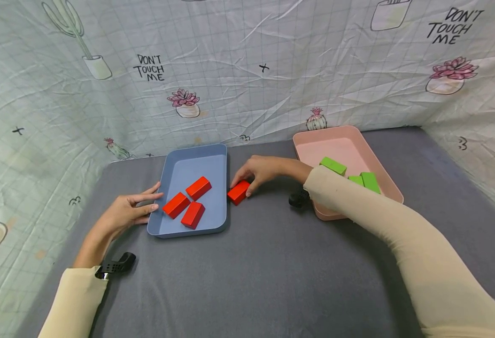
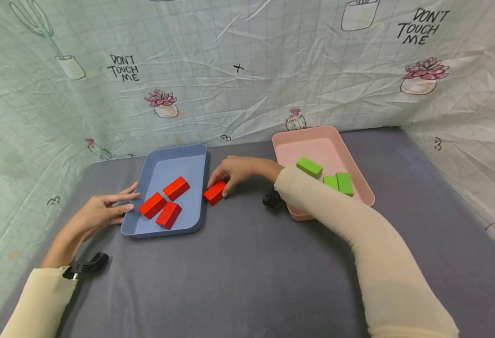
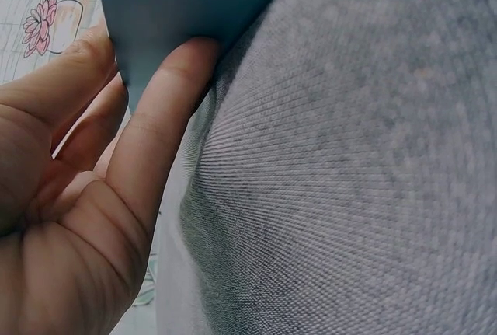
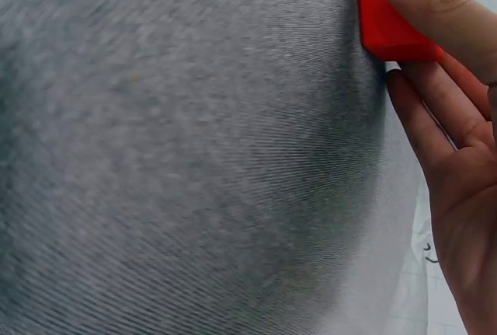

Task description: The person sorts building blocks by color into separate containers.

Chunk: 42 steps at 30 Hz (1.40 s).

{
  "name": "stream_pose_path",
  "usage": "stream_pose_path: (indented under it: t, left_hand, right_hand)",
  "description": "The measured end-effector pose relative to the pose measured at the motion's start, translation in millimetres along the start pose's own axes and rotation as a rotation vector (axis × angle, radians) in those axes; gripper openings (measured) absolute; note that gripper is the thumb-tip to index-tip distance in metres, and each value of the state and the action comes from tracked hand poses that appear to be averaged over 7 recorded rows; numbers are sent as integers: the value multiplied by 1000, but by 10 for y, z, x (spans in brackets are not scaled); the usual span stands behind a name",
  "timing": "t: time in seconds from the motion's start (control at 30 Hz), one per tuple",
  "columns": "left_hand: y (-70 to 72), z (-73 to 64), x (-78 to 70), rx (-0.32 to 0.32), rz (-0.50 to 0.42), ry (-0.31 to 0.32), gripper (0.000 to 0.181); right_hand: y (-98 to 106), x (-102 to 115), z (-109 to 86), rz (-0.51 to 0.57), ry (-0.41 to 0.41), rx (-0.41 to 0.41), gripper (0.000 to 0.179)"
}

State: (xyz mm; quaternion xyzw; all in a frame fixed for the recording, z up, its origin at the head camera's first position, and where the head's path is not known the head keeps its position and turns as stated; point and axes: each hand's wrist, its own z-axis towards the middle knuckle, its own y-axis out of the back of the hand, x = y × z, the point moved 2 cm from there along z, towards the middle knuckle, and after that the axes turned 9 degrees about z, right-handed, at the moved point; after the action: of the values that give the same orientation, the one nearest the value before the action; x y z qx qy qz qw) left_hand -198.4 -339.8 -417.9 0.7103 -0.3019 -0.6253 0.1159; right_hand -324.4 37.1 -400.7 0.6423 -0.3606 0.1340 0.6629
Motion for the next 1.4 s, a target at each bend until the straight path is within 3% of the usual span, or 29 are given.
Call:
stream_pose_path:
  t: [0.37,0.97,1.4]
  left_hand:
    - [-3,-10,-15,-4,16,-4,61]
    - [-13,4,18,15,-25,-58,63]
    - [-4,11,42,21,-30,-60,63]
  right_hand:
    - [23,-11,-33,26,27,-43,37]
    - [180,-21,-273,96,59,-179,39]
    - [189,-26,-320,124,56,-190,38]
